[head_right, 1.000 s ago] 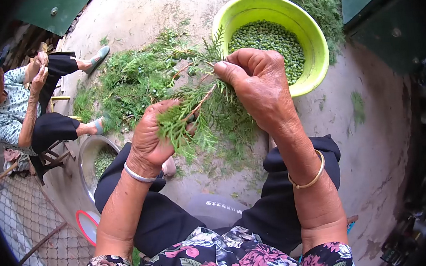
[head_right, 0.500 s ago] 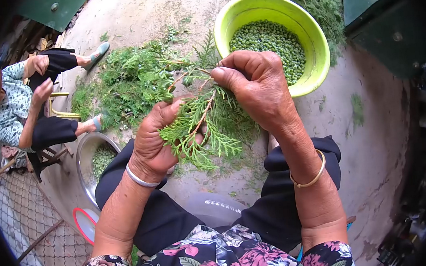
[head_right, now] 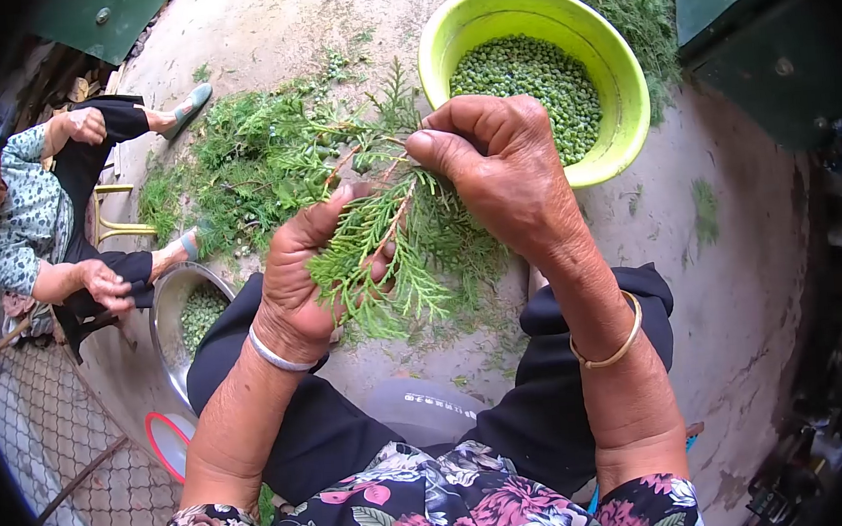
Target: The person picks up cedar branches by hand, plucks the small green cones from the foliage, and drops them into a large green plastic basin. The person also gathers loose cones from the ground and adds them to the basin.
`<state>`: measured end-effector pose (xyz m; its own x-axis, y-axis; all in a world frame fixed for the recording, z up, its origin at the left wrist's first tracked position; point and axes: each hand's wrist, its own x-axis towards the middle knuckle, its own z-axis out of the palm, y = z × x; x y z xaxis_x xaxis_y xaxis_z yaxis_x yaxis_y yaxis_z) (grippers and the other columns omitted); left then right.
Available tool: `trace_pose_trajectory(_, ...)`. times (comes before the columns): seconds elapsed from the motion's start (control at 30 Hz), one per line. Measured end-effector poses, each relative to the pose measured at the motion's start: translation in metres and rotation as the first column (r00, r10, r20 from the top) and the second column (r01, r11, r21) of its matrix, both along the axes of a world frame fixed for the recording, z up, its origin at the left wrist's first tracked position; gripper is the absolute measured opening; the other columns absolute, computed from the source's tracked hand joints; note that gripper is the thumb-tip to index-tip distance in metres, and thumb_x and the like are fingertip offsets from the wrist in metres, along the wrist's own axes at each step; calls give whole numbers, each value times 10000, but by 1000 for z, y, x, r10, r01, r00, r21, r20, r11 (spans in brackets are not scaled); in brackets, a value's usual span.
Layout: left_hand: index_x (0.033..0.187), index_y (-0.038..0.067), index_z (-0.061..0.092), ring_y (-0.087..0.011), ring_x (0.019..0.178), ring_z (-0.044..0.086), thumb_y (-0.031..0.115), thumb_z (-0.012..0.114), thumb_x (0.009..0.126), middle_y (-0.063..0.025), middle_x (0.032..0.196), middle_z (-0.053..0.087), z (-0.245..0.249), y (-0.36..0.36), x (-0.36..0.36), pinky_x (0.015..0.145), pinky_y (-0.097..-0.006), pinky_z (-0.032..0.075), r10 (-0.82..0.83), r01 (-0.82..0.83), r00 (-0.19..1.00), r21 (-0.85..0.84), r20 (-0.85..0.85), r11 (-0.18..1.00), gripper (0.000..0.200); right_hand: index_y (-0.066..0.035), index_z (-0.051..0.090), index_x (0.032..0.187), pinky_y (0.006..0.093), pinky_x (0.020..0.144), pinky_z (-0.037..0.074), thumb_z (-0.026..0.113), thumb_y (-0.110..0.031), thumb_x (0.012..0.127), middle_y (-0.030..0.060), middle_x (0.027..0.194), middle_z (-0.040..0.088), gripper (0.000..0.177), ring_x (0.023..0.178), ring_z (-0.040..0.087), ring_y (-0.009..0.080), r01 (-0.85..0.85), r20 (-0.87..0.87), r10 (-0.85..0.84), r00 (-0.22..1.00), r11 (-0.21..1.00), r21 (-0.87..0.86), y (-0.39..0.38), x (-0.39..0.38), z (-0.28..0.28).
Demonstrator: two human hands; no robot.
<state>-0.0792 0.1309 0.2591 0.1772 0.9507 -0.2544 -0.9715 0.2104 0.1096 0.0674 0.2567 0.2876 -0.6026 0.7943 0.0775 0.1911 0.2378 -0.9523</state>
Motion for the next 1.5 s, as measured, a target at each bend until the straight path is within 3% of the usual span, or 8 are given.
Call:
trace_pose_trajectory(0.47, 1072, -30, 572, -245, 744, 679, 187, 550, 924, -163, 924, 662, -10, -2, -8, 625, -343, 588, 17, -24, 977, -29, -213, 999, 264, 60, 640, 759, 250, 517, 400, 665, -76, 797, 29, 572, 573, 143, 545, 489, 65, 24, -1, -24, 1000, 998, 66, -4, 0, -1)
trace_pose_trajectory(0.7, 807, 6, 616, -95, 489, 517, 58, 679, 819, -44, 668, 602, -9, 10, -5, 401, -205, 386, 124, -376, 522, -97, -844, 921, 81, 50, 654, 762, 262, 479, 394, 653, -66, 801, 37, 555, 571, 122, 508, 488, 73, -52, 45, 45, 998, 984, 173, -6, 1, -8)
trace_pose_trajectory(0.8, 751, 32, 570, -83, 485, 502, 65, 675, 820, -28, 625, 568, -29, 7, -24, 403, -213, 386, 133, -459, 386, -65, -913, 886, 129, 44, 663, 765, 253, 472, 391, 652, -58, 798, 36, 550, 572, 108, 491, 482, 73, 48, 36, -51, 998, 996, 72, -7, 7, 3)
trace_pose_trajectory(0.87, 727, 55, 535, -83, 489, 486, 98, 654, 841, -31, 626, 549, -19, 4, -36, 402, -221, 378, -8, -417, 429, -205, -903, 885, 169, 36, 666, 759, 228, 497, 403, 653, -76, 825, 5, 585, 589, 131, 528, 477, 45, 142, -75, -146, 986, 988, -54, 2, 14, 5)
trace_pose_trajectory(0.93, 743, 65, 543, -96, 496, 482, 171, 646, 863, -61, 664, 563, -20, 7, -44, 393, -223, 365, 4, -354, 706, -348, -708, 868, 190, 41, 660, 749, 218, 513, 407, 656, -85, 833, -8, 603, 587, 151, 554, 477, 35, 150, -102, -158, 982, 985, -80, 7, 20, 0)
trace_pose_trajectory(1.07, 747, 71, 534, -108, 527, 489, 243, 632, 882, -81, 718, 574, -13, 2, -33, 401, -222, 354, 12, -123, 906, -236, -423, 964, 240, 44, 658, 745, 213, 520, 404, 665, -81, 824, -15, 613, 585, 148, 565, 480, 37, 157, -136, -176, 975, 978, -137, 6, 19, 3)
trace_pose_trajectory(1.23, 1056, -22, 586, -107, 510, 491, 112, 641, 841, -75, 714, 596, 3, 7, -16, 399, -213, 343, -54, -69, 840, -204, -540, 976, 259, 40, 674, 795, 199, 547, 414, 669, -76, 821, -18, 653, 605, 119, 582, 497, 36, 154, -173, -192, 966, 966, -210, 8, 20, 1)
trace_pose_trajectory(1.5, 1022, -50, 599, -64, 479, 492, 74, 676, 811, -99, 710, 640, 29, 2, -1, 406, -189, 340, 19, -30, 741, -5, -671, 1000, 257, 28, 683, 796, 189, 529, 400, 659, -75, 830, -22, 660, 607, 111, 572, 490, 27, 112, -176, -162, 971, 958, -265, 9, 15, -8)
